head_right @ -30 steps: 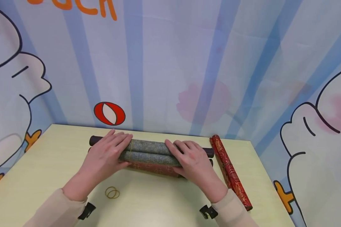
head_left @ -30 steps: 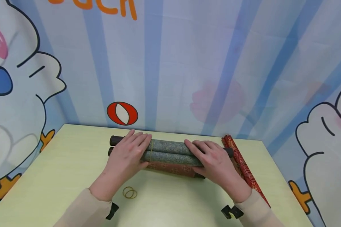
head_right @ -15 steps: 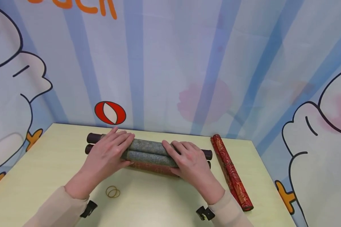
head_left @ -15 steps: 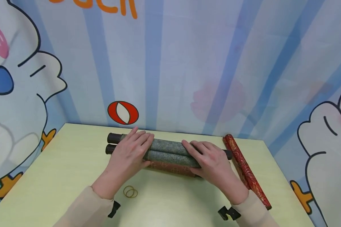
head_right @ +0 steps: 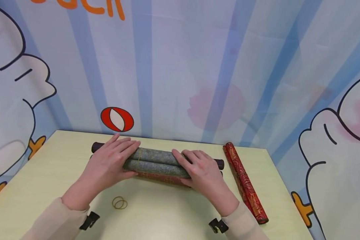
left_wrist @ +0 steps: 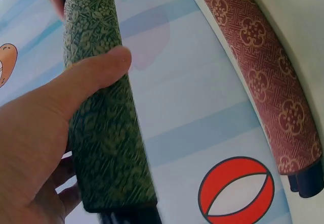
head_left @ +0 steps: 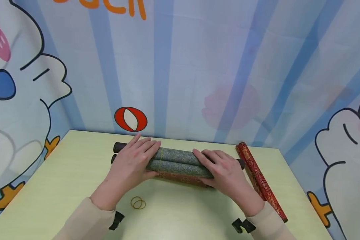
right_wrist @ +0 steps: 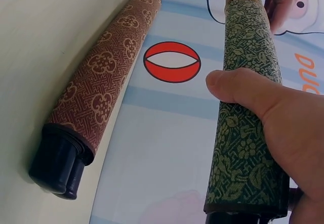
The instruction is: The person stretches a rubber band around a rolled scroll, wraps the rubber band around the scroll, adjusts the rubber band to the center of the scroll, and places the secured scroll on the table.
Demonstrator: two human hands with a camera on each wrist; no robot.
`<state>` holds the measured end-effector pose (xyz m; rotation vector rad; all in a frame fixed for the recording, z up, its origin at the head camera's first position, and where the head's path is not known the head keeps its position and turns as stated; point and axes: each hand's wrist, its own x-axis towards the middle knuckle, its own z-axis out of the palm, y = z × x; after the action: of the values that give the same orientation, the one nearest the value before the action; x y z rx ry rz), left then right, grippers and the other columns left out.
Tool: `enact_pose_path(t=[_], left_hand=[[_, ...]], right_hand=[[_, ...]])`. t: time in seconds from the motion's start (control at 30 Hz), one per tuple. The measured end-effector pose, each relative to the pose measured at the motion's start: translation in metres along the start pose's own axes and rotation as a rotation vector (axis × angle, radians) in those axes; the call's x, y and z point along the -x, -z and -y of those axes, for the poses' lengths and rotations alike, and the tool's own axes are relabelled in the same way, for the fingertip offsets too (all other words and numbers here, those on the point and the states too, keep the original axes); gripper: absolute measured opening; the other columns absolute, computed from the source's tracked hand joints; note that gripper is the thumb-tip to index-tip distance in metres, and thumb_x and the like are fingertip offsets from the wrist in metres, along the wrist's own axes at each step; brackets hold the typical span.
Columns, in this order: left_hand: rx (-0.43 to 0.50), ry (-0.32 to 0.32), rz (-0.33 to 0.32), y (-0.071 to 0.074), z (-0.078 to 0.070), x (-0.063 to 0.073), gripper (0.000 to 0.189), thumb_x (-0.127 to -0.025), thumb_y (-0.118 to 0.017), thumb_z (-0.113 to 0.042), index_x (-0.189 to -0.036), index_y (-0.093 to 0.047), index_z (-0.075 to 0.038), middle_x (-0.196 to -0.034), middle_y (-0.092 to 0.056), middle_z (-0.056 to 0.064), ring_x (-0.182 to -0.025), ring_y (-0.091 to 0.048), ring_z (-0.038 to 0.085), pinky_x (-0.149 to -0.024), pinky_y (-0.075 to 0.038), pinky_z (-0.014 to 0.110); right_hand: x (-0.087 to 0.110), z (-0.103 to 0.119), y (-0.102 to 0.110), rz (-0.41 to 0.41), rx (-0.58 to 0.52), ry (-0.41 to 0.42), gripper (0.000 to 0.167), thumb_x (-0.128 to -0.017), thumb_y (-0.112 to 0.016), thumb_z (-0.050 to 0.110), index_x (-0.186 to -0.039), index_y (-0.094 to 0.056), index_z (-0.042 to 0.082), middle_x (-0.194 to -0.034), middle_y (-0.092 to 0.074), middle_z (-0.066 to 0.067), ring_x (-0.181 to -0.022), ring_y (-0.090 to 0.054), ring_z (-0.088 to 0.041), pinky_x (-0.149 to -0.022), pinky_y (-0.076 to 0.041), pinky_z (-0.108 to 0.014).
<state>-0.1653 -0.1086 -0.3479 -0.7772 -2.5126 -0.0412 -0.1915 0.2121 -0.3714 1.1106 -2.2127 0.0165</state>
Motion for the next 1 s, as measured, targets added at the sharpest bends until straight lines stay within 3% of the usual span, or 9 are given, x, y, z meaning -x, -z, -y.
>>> enact_pose_path(t=[0.37, 0.47, 0.63, 0.8, 1.0], left_hand=[[-0.028, -0.069, -0.097, -0.008, -0.012, -0.007, 0.091, -0.064, -0.105, -0.043, -0.136, -0.069, -0.002, -0.132, -0.073, 0.012, -0.125, -0.068, 0.031, -0.122, -0.042, 0.049], [-0.015, -0.075, -0.089, -0.009, -0.014, -0.007, 0.093, -0.065, -0.104, -0.046, -0.138, -0.068, -0.003, -0.132, -0.073, 0.012, -0.126, -0.067, 0.032, -0.122, -0.042, 0.051], [-0.018, -0.028, -0.055, -0.005, -0.010, -0.002, 0.103, -0.063, -0.102, -0.054, -0.146, -0.064, -0.006, -0.139, -0.070, 0.012, -0.134, -0.062, 0.033, -0.124, -0.038, 0.053], [-0.040, -0.022, -0.038, -0.003, -0.005, 0.003, 0.097, -0.066, -0.102, -0.048, -0.145, -0.064, -0.005, -0.138, -0.070, 0.011, -0.134, -0.062, 0.033, -0.125, -0.038, 0.052], [-0.026, -0.049, -0.089, -0.007, -0.008, 0.000, 0.093, -0.064, -0.105, -0.042, -0.139, -0.067, -0.003, -0.134, -0.071, 0.012, -0.130, -0.065, 0.033, -0.124, -0.040, 0.050]], right_hand=[[-0.004, 0.006, 0.003, -0.030, 0.010, 0.010, 0.104, -0.062, -0.106, 0.041, -0.152, -0.061, 0.015, -0.126, -0.071, -0.011, -0.107, -0.072, -0.031, -0.082, -0.065, -0.045], [-0.006, 0.007, 0.002, -0.026, 0.005, 0.013, 0.101, -0.064, -0.105, 0.042, -0.151, -0.061, 0.015, -0.126, -0.071, -0.010, -0.107, -0.071, -0.031, -0.083, -0.065, -0.045], [-0.002, 0.004, 0.000, -0.021, -0.004, 0.009, 0.103, -0.063, -0.105, 0.042, -0.152, -0.060, 0.015, -0.126, -0.071, -0.010, -0.105, -0.071, -0.030, -0.080, -0.065, -0.044], [0.000, 0.002, 0.000, -0.033, 0.003, 0.019, 0.106, -0.062, -0.106, 0.041, -0.153, -0.059, 0.015, -0.126, -0.071, -0.010, -0.105, -0.070, -0.030, -0.080, -0.064, -0.043], [-0.003, 0.003, -0.001, -0.064, -0.006, 0.025, 0.107, -0.060, -0.107, 0.040, -0.152, -0.060, 0.014, -0.127, -0.070, -0.010, -0.105, -0.070, -0.030, -0.081, -0.065, -0.044]])
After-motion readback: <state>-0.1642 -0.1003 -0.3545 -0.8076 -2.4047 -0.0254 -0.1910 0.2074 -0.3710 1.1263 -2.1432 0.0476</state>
